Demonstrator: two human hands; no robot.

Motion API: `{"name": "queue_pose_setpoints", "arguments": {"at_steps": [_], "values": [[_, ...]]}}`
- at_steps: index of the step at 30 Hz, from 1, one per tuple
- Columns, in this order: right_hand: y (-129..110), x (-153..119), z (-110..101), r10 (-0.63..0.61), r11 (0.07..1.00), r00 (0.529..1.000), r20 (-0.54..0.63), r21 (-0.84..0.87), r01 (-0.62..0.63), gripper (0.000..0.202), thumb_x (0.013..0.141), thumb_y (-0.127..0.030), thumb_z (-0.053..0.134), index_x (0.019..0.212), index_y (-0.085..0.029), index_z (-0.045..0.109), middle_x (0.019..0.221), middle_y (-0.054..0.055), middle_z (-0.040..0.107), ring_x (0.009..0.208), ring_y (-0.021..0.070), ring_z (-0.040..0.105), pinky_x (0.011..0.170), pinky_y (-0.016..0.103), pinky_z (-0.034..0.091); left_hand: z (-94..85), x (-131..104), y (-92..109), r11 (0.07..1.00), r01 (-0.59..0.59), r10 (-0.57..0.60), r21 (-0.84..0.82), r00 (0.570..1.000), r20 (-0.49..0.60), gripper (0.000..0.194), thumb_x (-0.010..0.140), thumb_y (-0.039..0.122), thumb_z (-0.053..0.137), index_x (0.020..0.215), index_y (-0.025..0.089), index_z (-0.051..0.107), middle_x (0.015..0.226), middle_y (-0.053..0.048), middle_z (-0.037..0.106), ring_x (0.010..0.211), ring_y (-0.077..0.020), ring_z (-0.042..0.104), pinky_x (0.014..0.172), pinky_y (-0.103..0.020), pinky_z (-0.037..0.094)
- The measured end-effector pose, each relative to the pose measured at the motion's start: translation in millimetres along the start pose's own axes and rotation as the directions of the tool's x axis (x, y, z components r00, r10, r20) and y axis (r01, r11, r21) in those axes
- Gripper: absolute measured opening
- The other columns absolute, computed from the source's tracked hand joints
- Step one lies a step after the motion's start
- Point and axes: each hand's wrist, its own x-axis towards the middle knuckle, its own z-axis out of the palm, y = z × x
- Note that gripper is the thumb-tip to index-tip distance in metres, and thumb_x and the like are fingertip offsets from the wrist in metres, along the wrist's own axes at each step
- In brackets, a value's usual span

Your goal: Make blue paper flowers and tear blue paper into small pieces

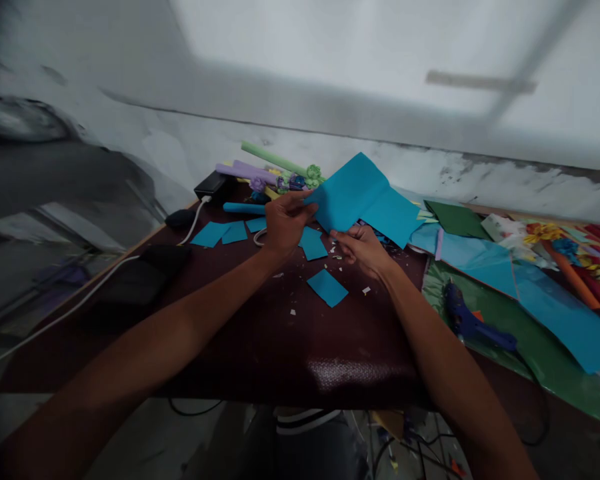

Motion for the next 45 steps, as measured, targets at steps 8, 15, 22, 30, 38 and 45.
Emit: {"name": "queue_pose_setpoints", "arguments": {"at_steps": [8, 15, 22, 30, 38, 45], "values": [[-3.6, 2.1, -2.6, -0.016, 0.994, 0.999, -0.029, 0.109, 0.019, 0.073, 0.074, -0.073, 0.108, 0.057, -0.021, 0.058, 0.053, -0.004, 0.047, 0.048, 0.0058, 0.035, 0.042, 0.024, 0.031, 0.3, 0.8, -0.6, 0.996, -0.014, 0.015, -0.083, 1.000, 0.016, 0.028, 0.089, 0.029, 0.092, 0.116, 0.021, 0.087, 0.098, -0.006, 0.089, 0.090, -0.0257, 0.086, 0.081, -0.042, 0.076], [0.5, 7.6, -4.3, -0.068, 0.981, 0.988, -0.142, 0.172, 0.092, 0.076, 0.066, -0.066, 0.114, 0.057, -0.022, 0.052, 0.058, -0.005, 0.045, 0.052, 0.0064, 0.036, 0.041, 0.024, 0.027, -5.1, 5.0, -6.5, 1.000, -0.018, 0.018, -0.005, 0.998, 0.063, 0.032, 0.091, 0.035, 0.091, 0.120, 0.022, 0.087, 0.103, -0.006, 0.090, 0.095, -0.0275, 0.088, 0.085, -0.043, 0.077], [-5.8, 5.6, -6.3, -0.087, 0.975, 0.987, -0.133, 0.194, 0.112, 0.070, 0.068, -0.062, 0.113, 0.058, -0.022, 0.057, 0.058, -0.005, 0.043, 0.054, 0.0067, 0.035, 0.043, 0.023, 0.029, -10.2, 11.2, -7.7, 0.998, -0.007, 0.013, -0.067, 0.997, 0.079, 0.034, 0.089, 0.038, 0.094, 0.118, 0.022, 0.087, 0.095, -0.005, 0.088, 0.089, -0.0256, 0.086, 0.079, -0.042, 0.076], [-4.1, 10.6, -10.3, -0.073, 0.960, 0.972, -0.225, 0.247, 0.130, 0.076, 0.059, -0.065, 0.117, 0.059, -0.023, 0.053, 0.060, -0.003, 0.052, 0.055, 0.0076, 0.039, 0.041, 0.023, 0.029, -13.0, 15.7, -8.2, 1.000, -0.019, 0.020, -0.011, 0.994, 0.107, 0.040, 0.085, 0.046, 0.098, 0.116, 0.024, 0.088, 0.087, -0.002, 0.087, 0.081, -0.0228, 0.083, 0.075, -0.039, 0.075], [-5.0, 12.6, -20.3, -0.118, 0.956, 0.956, -0.268, 0.230, 0.183, 0.071, 0.070, -0.069, 0.111, 0.065, -0.023, 0.057, 0.059, -0.004, 0.050, 0.053, 0.0071, 0.038, 0.041, 0.023, 0.030, -17.9, 20.1, -11.9, 0.999, 0.012, -0.007, -0.037, 0.992, 0.125, 0.047, 0.082, 0.049, 0.102, 0.116, 0.020, 0.087, 0.097, -0.008, 0.090, 0.092, -0.0280, 0.087, 0.083, -0.044, 0.078], [-5.8, 16.1, -28.0, -0.183, 0.945, 0.926, -0.329, 0.202, 0.258, 0.077, 0.071, -0.076, 0.108, 0.064, -0.023, 0.052, 0.060, -0.004, 0.054, 0.051, 0.0059, 0.039, 0.039, 0.021, 0.033, -20.8, 24.2, -16.0, 0.996, 0.006, 0.008, -0.091, 0.988, 0.154, 0.044, 0.079, 0.044, 0.104, 0.112, 0.019, 0.088, 0.096, -0.008, 0.090, 0.091, -0.0278, 0.088, 0.081, -0.042, 0.078]]}}
